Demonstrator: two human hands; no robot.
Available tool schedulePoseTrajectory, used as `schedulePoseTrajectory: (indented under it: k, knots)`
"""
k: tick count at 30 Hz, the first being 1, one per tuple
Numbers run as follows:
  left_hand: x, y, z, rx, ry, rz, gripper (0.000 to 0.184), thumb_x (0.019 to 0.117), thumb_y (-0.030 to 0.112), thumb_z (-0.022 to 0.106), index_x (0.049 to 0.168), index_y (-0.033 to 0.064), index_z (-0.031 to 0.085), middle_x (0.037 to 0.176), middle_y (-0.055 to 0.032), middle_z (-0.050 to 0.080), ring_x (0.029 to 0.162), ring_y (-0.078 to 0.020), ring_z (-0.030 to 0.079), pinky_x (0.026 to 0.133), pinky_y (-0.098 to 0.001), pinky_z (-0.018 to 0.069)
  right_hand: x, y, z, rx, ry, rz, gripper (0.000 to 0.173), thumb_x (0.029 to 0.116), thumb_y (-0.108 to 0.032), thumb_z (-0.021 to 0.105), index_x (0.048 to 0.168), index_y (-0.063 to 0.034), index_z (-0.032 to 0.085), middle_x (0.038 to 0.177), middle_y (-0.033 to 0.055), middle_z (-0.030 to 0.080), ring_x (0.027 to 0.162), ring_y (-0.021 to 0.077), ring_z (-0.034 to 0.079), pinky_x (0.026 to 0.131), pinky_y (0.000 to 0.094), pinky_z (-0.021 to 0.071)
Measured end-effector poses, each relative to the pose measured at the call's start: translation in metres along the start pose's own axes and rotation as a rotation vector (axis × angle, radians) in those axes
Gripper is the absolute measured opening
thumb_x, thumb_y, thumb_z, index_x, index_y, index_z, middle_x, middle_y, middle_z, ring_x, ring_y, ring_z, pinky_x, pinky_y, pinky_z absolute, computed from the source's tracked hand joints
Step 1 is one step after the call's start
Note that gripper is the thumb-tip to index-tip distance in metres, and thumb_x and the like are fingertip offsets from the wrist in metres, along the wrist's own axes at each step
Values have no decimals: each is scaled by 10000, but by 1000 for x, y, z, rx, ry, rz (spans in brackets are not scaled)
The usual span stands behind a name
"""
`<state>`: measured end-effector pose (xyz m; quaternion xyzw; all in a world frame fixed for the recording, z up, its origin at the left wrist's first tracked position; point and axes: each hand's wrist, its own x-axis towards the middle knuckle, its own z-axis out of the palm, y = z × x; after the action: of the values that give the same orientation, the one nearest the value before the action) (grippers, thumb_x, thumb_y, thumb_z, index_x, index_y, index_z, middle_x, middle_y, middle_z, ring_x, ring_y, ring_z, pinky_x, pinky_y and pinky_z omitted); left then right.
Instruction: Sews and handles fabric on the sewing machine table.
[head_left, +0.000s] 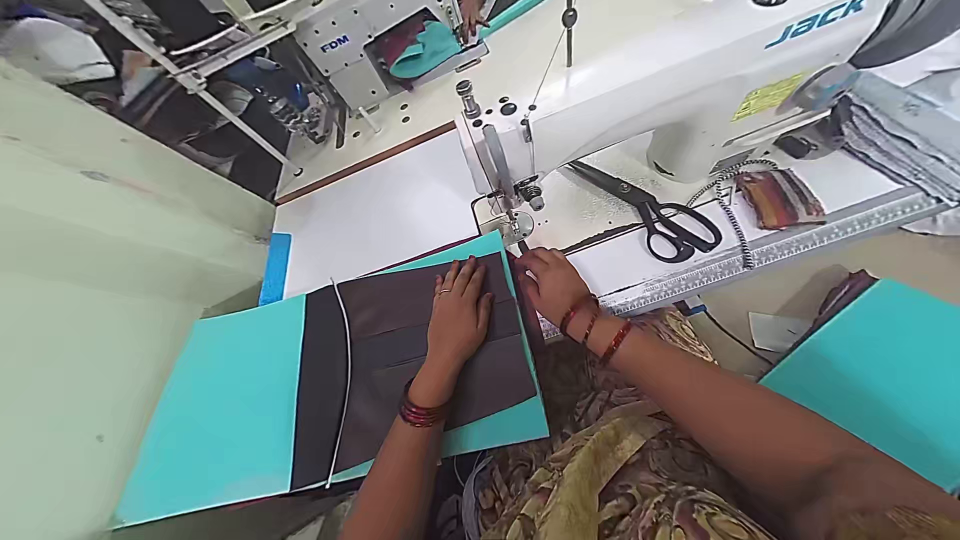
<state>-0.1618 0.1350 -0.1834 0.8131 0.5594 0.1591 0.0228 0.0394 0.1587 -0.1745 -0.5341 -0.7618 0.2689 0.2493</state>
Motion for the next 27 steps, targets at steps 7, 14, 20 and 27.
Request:
schedulePoseTrajectory:
  k: [7, 14, 20, 27]
  knots:
    - [33, -6, -21, -61, -12, -47, 355, 1035, 252, 517, 1194, 6, 718, 1184, -203, 699, 1162, -411, 632, 1028, -553, 465, 31, -9, -11, -82, -245, 109, 379, 1042, -206, 510, 1365, -52, 635, 1433, 208, 540, 1330, 376, 523, 1071, 517, 444]
    - [52, -9, -4, -57, -23, -103, 486, 990, 216, 558, 1441, 34, 573, 1391, -252, 583, 1340, -484, 489, 1080, -670, 355, 27, -10, -12, -95, -231, 131, 367, 1048, -183, 493, 1356, -33, 625, 1451, 226, 513, 1328, 405, 516, 1048, 521, 457]
    - [55, -11, -6, -76, -80, -150, 538, 982, 222, 574, 1486, 41, 520, 1511, -230, 496, 1401, -478, 425, 1123, -657, 302, 31, -15, -11, -156, -262, 137, 395, 1062, -191, 447, 1399, -36, 583, 1464, 231, 499, 1330, 410, 512, 1039, 522, 458]
    - [57, -16, -4, -176, 42, -146, 449, 876, 190, 720, 1277, -5, 659, 1365, -257, 589, 1334, -495, 473, 1077, -667, 349, 33, -17, -10, -194, -269, 136, 399, 1064, -181, 438, 1413, -32, 561, 1456, 229, 503, 1319, 412, 523, 1014, 531, 473]
